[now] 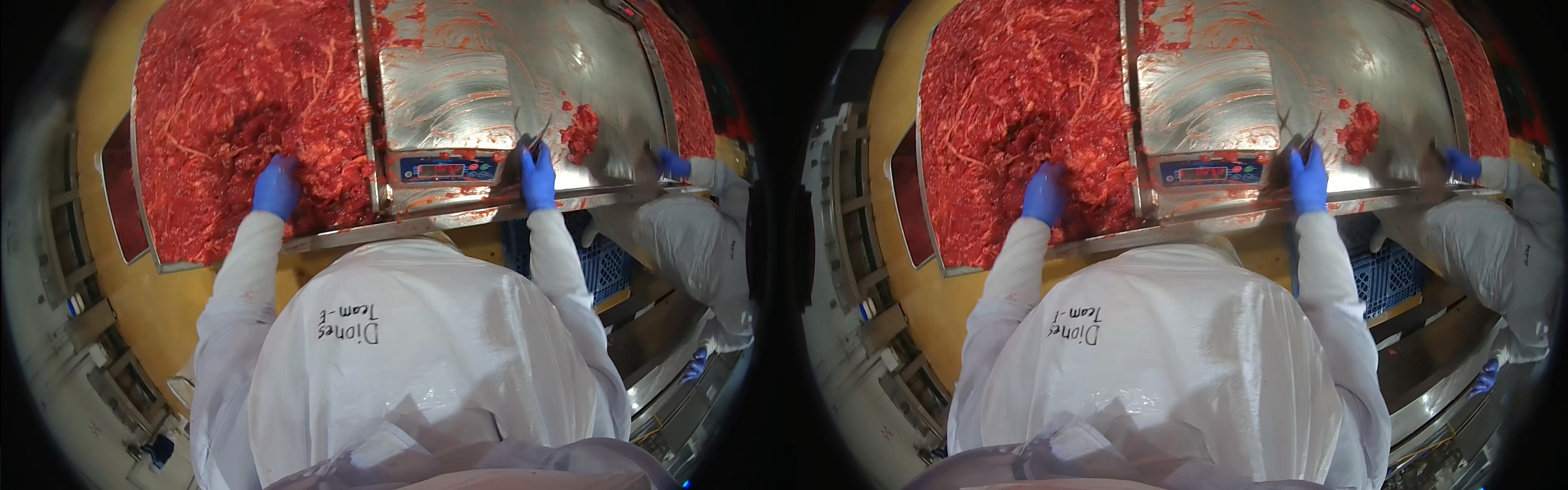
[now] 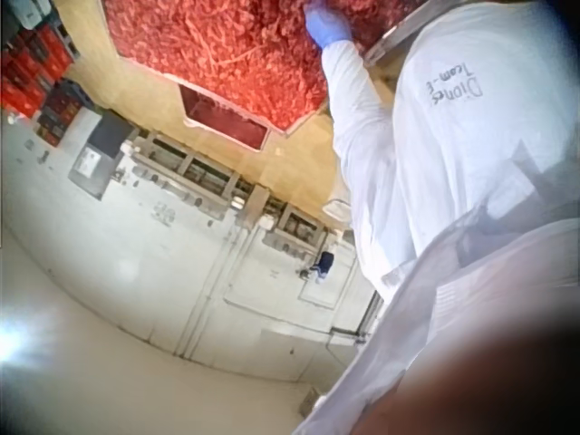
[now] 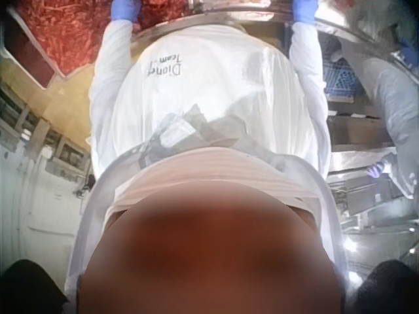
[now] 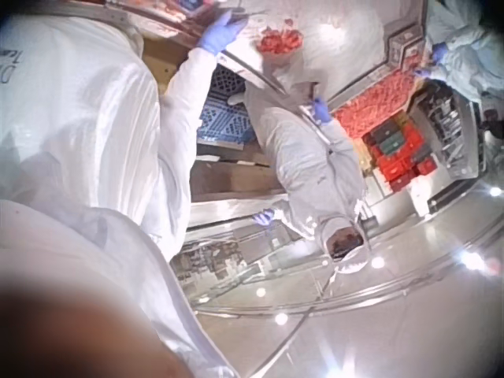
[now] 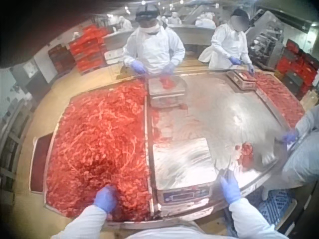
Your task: The person uses shears to cut pieces of raw red meat from a large pile on a metal tray. They place the cut pieces onto a digital scale, then move them to a separate area on the tray. The process is repeated continuously.
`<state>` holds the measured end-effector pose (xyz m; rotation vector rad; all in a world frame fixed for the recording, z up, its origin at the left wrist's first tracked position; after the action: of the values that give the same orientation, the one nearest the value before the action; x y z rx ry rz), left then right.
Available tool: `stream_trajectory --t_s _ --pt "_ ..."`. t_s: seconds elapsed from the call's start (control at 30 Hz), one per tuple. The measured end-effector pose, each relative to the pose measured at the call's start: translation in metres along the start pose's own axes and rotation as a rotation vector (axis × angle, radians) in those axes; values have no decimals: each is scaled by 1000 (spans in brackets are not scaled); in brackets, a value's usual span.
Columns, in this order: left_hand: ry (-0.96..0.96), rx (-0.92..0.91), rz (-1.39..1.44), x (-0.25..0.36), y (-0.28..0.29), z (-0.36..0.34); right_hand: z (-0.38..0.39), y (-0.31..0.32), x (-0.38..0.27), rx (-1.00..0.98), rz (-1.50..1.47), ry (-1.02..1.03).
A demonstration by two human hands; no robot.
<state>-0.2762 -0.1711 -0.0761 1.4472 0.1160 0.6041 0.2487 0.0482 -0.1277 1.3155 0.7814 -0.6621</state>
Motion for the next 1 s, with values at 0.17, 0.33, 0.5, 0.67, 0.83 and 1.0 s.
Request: stream_trajectory --t_s 0.17,0.33,0.5,0.67,0.83,1.0 --pt "-102 -171 208 77 67 -35 93 -22 -48 -52 148 354" --pt "-197 -428 690 171 122 -47 82 -21 -55 -63 110 235" --pt "-399 -581 897 291 135 -58 81 -22 -41 -39 198 324" --pt "-536 -118 427 267 77 -80 87 -16 -52 -5 -379 78" --pt "-357 -51 96 158 22 -61 101 -11 -101 -547 -631 -48" --pt "-356 -97 -92 172 -6 -35 69 -64 -181 -923 -757 -179"
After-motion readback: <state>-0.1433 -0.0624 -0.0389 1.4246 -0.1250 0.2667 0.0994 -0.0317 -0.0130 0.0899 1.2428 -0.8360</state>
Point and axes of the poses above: each hand's wrist, its own z-axis away from the middle knuckle, its own y-axis out of the back of the hand, x = y × z, the point moved 4 cm from there along -z, towards the middle knuckle, and after that the axes turned 10 degrees about y, right-handed, at the moved point
